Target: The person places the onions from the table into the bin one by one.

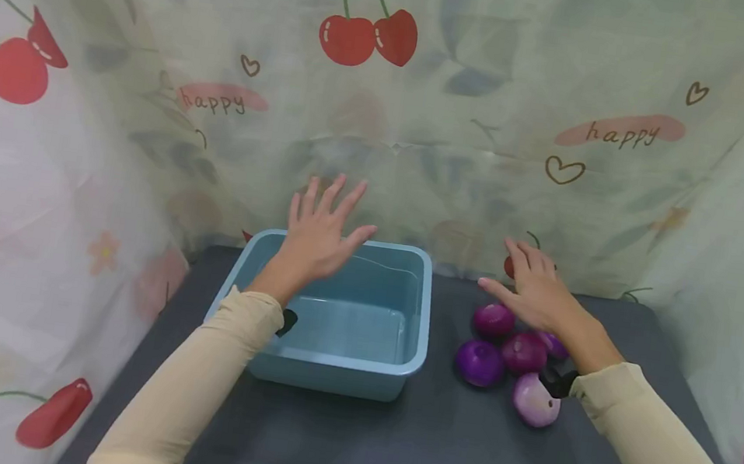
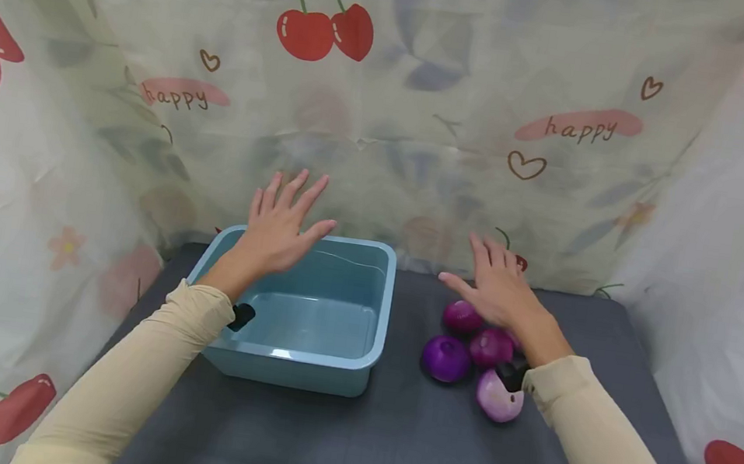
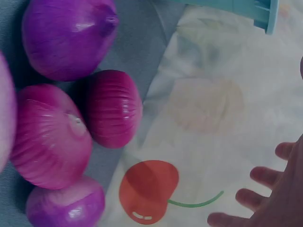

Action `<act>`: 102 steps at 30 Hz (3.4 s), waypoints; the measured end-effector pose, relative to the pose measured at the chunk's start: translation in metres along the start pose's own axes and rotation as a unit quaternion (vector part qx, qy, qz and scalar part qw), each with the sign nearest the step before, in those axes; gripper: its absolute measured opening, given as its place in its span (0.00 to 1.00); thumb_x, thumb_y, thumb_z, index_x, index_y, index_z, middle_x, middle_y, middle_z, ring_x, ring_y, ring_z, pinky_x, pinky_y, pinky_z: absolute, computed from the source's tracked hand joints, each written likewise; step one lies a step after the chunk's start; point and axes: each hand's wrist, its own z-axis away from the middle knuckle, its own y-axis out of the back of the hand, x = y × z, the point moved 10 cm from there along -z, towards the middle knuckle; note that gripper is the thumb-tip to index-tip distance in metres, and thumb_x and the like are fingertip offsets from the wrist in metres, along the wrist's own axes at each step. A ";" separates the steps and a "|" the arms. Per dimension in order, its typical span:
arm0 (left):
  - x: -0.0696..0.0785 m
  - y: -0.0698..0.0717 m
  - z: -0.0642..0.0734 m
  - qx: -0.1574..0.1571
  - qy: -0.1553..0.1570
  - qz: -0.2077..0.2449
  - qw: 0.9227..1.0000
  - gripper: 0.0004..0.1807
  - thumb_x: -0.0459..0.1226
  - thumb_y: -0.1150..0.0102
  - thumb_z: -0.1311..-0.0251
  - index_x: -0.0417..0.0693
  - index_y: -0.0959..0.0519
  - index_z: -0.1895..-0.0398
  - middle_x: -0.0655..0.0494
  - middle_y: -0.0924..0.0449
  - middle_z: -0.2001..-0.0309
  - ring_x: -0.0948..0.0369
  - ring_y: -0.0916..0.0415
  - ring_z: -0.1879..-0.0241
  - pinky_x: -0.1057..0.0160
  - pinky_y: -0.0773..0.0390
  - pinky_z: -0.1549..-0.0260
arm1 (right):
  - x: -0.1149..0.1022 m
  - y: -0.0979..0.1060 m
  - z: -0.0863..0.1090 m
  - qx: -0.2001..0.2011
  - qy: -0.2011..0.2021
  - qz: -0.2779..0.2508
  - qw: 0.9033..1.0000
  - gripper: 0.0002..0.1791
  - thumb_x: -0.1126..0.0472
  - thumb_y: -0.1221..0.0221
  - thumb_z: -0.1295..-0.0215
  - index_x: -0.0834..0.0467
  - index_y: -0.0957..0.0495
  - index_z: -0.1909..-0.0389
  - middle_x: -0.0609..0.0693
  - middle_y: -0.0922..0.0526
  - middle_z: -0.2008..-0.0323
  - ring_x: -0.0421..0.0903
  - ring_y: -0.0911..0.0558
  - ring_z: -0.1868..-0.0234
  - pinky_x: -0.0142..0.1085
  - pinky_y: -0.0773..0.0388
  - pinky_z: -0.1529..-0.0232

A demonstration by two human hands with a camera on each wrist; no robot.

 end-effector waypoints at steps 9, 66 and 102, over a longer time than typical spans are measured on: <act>-0.034 0.019 0.009 -0.007 -0.007 -0.006 1.000 0.40 0.67 0.65 0.28 0.81 0.66 0.19 0.58 0.67 0.15 0.42 0.74 0.17 0.32 0.64 0.24 | 0.002 -0.015 0.016 -0.013 0.055 -0.048 0.997 0.55 0.33 0.43 0.32 0.59 0.56 0.18 0.66 0.49 0.21 0.69 0.50 0.21 0.71 0.50 0.28; -0.175 -0.033 0.073 -0.093 -0.050 -0.024 0.994 0.35 0.50 0.48 0.28 0.68 0.44 0.19 0.52 0.57 0.15 0.38 0.58 0.19 0.23 0.49 0.33 | -0.038 -0.103 0.037 -0.137 0.100 0.020 0.985 0.30 0.59 0.25 0.47 0.57 0.23 0.43 0.54 0.21 0.50 0.52 0.20 0.49 0.51 0.18 0.45; -0.171 -0.031 0.078 -0.066 -0.045 0.040 0.996 0.33 0.41 0.51 0.29 0.61 0.38 0.21 0.51 0.54 0.16 0.36 0.54 0.21 0.23 0.49 0.33 | -0.025 -0.041 0.034 -0.021 0.104 -0.120 0.987 0.37 0.47 0.27 0.47 0.52 0.26 0.35 0.56 0.22 0.42 0.56 0.31 0.42 0.47 0.17 0.55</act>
